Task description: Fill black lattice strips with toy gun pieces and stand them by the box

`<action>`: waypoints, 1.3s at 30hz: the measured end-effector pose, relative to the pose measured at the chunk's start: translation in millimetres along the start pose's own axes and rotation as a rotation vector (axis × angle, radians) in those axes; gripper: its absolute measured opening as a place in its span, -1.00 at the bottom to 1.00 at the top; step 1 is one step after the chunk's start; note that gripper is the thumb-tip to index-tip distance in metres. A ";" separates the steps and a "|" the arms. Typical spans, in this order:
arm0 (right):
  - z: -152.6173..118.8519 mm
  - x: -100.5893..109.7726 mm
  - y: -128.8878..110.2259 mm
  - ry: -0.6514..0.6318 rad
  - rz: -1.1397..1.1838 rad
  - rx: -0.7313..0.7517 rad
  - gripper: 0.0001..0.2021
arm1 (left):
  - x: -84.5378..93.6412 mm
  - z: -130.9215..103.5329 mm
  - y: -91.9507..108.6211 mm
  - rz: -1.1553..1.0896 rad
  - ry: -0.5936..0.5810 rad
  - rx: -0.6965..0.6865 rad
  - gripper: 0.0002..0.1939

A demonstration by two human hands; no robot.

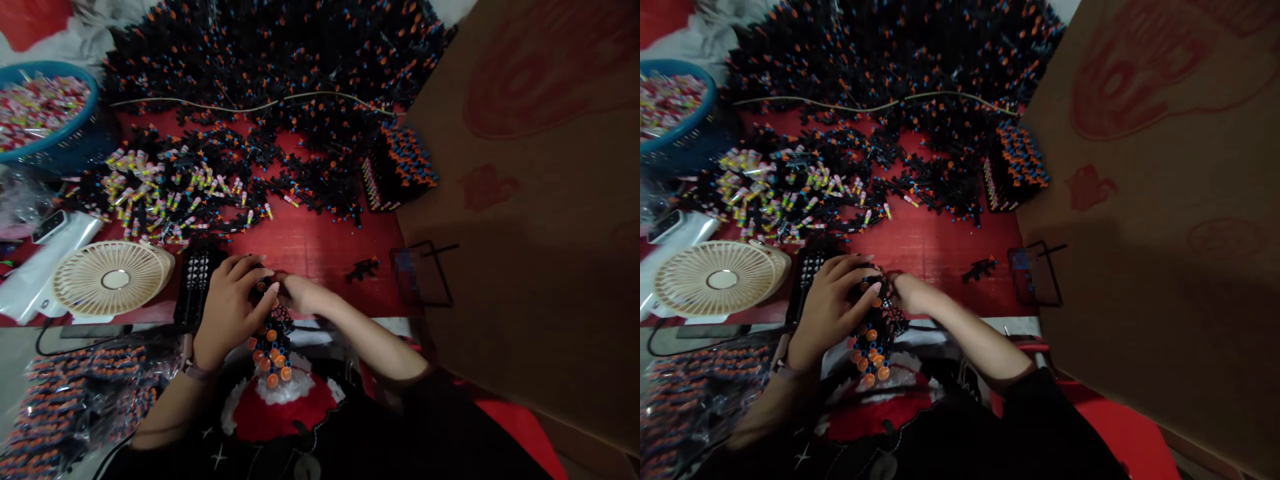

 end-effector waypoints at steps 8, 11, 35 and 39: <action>119.8 78.2 -36.8 0.534 -0.190 -0.099 -0.50 | -0.8 2.2 2.2 0.027 0.019 -0.013 -0.70; 156.7 62.6 -35.8 0.507 -0.218 -0.231 -0.33 | 2.3 2.9 3.7 0.028 0.024 -0.007 -0.71; -68.8 109.1 66.1 0.802 -0.518 -0.286 -0.78 | -0.8 9.0 3.8 0.077 0.015 -0.035 -0.63; -75.1 109.7 62.3 0.846 -0.260 -0.204 -0.80 | -0.6 10.4 5.9 0.081 0.001 -0.032 -0.64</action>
Point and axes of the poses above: each hand's wrist, its own z-axis towards the middle knuckle, its own x-axis out of the back of the hand, y = z × x, the point moved 8 cm from there along z, towards the middle knuckle, and after that the axes turned 6 degrees about -x, right-handed, at the moved point
